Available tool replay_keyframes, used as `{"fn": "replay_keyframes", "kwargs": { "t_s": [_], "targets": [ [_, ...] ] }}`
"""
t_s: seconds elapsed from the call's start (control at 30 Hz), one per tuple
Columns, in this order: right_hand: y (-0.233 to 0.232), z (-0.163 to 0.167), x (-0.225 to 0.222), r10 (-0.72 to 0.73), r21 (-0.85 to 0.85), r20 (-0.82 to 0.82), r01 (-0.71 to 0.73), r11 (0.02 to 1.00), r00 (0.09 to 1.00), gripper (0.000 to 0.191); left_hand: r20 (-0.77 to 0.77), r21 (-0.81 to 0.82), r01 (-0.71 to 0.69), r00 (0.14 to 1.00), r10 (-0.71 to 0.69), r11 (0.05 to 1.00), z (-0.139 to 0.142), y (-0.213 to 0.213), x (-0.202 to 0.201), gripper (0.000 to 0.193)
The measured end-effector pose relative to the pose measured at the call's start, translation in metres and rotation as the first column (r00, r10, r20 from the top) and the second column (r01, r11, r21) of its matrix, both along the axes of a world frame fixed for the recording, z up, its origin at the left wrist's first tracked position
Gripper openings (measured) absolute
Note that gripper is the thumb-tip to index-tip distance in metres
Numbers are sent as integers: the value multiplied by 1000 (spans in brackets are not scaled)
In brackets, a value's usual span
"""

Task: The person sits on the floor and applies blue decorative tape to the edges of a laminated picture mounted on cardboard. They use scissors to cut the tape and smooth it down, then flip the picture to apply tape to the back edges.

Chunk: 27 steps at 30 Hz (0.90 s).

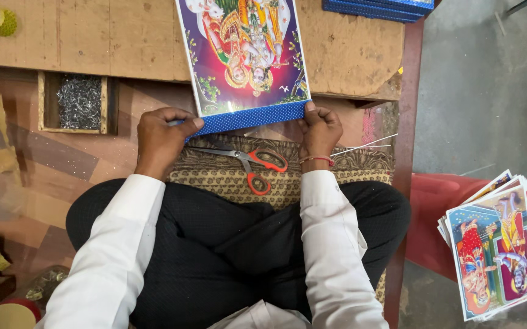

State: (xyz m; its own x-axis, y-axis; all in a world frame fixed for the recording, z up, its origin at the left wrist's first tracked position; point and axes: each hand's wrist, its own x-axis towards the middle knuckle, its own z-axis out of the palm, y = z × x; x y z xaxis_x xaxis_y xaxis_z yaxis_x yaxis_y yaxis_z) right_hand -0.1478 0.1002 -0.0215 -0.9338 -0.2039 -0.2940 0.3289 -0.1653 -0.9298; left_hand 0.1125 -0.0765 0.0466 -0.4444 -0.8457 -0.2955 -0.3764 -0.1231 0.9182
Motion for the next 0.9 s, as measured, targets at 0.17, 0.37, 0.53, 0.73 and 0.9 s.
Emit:
{"fn": "replay_keyframes", "kwargs": {
  "t_s": [0.17,0.37,0.53,0.73,0.9],
  "targets": [
    [1,3,1,-1,-25,8,1,1000,1000,17,-3,-18,22,1000,-22,1000,7,1,-2,21],
    [1,7,2,0,-19,3,1,1000,1000,18,32,-28,10,999,-9,1000,13,1,-4,22],
    [2,9,5,-14,-43,-13,13,999,1000,18,72,-27,7,997,-5,1000,15,1,-5,22],
    [5,16,12,-50,21,4,50,999,999,19,40,-13,43,998,-42,999,14,5,0,21],
    [2,26,14,-43,19,-42,44,999,998,19,52,-31,20,998,-19,999,17,5,0,22]
  ]
}}
